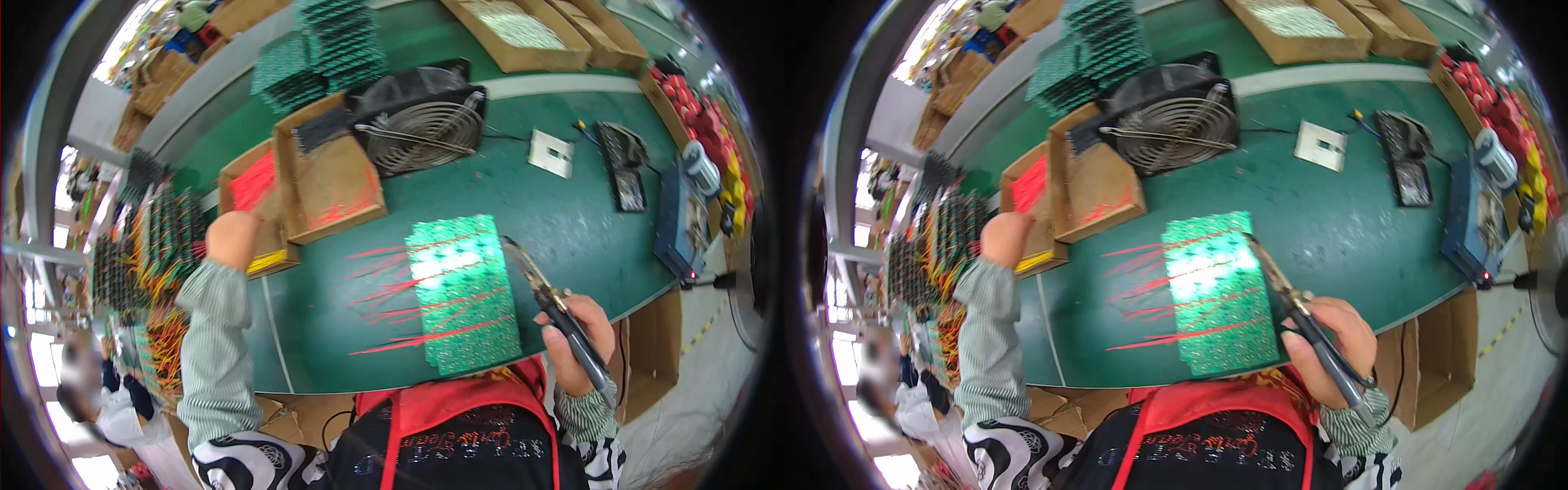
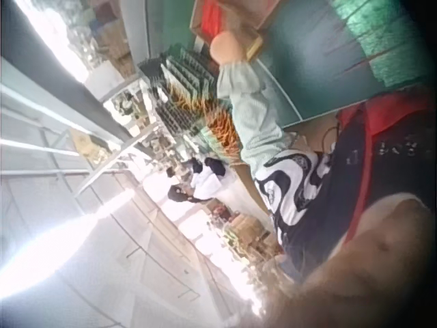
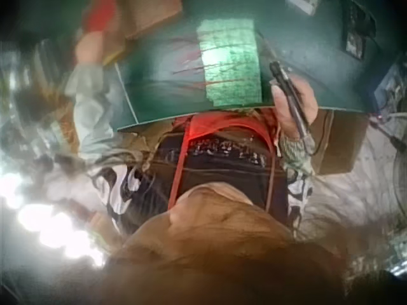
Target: The person solders multiple colored wires onto a green circuit board using a soldering iron and solder wire.
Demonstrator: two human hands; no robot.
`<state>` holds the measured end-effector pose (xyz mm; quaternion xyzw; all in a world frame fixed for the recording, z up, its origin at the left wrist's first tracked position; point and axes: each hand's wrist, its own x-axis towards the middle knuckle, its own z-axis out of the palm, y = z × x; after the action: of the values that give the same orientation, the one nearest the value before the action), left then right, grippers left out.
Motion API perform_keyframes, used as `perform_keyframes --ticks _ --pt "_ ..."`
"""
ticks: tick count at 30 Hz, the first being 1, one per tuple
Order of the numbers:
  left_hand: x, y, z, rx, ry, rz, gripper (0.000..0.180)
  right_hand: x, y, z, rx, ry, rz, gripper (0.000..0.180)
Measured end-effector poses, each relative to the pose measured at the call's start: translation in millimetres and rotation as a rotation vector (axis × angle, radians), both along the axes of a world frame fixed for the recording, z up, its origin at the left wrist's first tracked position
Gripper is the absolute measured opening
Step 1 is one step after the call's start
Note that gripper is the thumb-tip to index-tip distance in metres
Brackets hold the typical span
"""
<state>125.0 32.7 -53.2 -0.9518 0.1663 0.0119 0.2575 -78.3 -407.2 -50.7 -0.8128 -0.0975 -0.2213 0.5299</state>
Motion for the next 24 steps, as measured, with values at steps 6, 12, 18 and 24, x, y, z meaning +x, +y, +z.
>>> perform_keyframes --ticks 6,12,18,24 --pt "-96.0 -110.7 55.3 -0.912 0.221 -0.052 0.007 -11.2 -9.6 9.2 0.038 0.051 -0.001 0.027" --pt "-157.3 -176.3 47.6 -1.127 0.581 -0.227 0.005 -32.4 -22.9 26.0 -0.058 0.127 0.05 0.024" --pt "-179.4 -187.4 22.5 -1.241 0.678 -0.068 0.007 -42.8 -23.6 37.4 -0.074 0.239 0.182 0.021" --pt "-184.2 -190.6 5.4 -1.263 0.661 -0.022 0.009 -46.2 -12.3 21.1 0.054 0.338 0.227 0.02"
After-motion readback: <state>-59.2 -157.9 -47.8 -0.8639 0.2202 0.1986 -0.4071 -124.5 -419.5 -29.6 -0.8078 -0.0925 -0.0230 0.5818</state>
